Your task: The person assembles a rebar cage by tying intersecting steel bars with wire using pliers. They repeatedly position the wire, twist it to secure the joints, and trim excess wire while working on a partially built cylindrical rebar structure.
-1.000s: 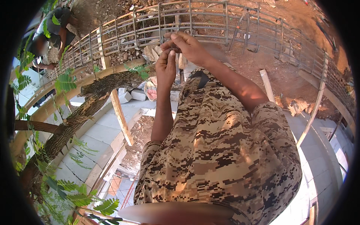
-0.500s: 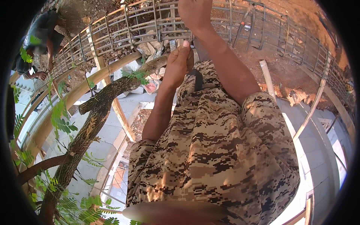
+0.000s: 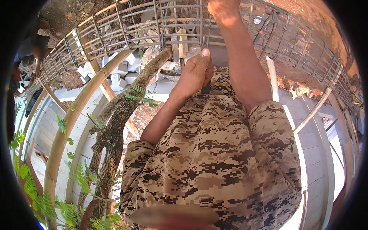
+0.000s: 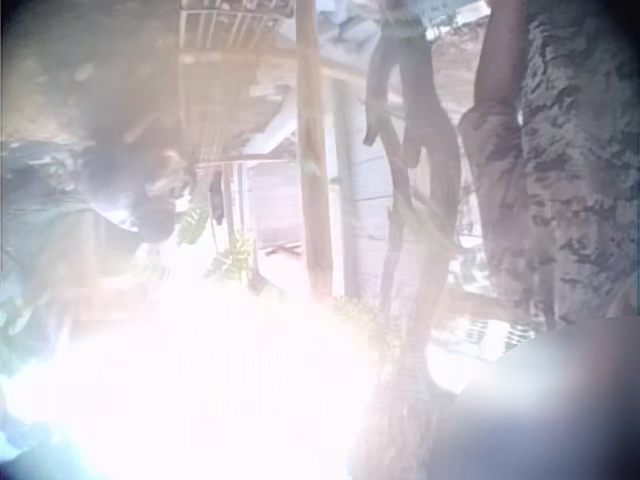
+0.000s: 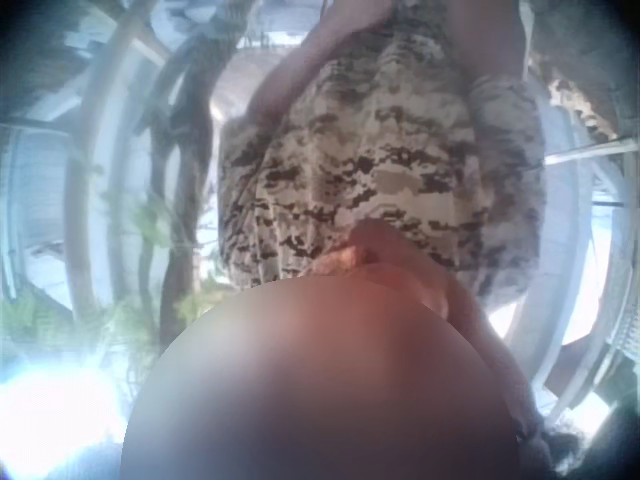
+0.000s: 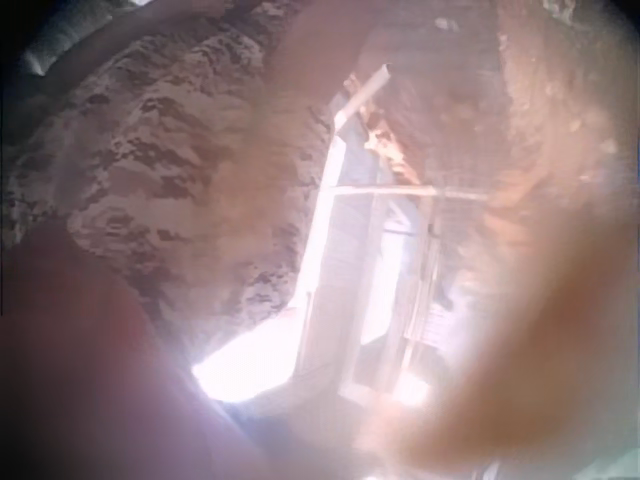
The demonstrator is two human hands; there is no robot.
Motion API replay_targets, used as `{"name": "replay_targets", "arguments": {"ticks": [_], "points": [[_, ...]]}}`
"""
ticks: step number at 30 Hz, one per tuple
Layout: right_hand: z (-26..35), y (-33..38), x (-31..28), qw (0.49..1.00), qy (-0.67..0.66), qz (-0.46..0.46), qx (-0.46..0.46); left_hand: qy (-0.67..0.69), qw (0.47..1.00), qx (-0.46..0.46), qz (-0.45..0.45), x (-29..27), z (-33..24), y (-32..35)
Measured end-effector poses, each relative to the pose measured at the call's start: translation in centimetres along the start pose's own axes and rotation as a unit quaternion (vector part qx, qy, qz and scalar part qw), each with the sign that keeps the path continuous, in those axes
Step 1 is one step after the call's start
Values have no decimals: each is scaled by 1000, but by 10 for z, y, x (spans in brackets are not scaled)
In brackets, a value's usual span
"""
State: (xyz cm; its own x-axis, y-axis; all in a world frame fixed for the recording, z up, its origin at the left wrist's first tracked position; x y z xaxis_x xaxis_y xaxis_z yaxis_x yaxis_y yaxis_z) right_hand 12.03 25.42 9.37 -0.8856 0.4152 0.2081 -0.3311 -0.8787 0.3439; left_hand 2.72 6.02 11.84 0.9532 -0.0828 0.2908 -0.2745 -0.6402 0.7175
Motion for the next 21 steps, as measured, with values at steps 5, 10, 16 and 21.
{"name": "replay_targets", "arguments": {"ticks": [5, 10, 16, 21], "points": [[-19, 14, 10, 946, 305, 8, -105, -398, 905, 12, -148, -7, 13, 20], [-26, 56, 68, 894, 320, 17, -313, -286, 944, 17, -165, -39, 2, 48], [-33, 83, 178, 875, 366, 280, -150, -122, 982, -142, -29, -146, 9, 84], [-83, 11, 304, 660, 606, 439, -66, -217, 925, -7, -312, -308, -44, 17]]}}
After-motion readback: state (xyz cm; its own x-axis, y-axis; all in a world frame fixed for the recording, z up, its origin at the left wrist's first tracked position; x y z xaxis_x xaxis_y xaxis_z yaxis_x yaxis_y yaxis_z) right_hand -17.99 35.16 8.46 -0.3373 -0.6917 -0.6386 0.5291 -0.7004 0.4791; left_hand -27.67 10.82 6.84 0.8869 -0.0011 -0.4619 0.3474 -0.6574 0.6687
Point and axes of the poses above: each hand's wrist, its own y-axis away from the middle knuckle, its own x-axis out of the palm, z = x × y, the point moved 2 cm from there along -y, towards the middle knuckle, and after that the axes turned 1 degree about y, right-handed, at the moved point
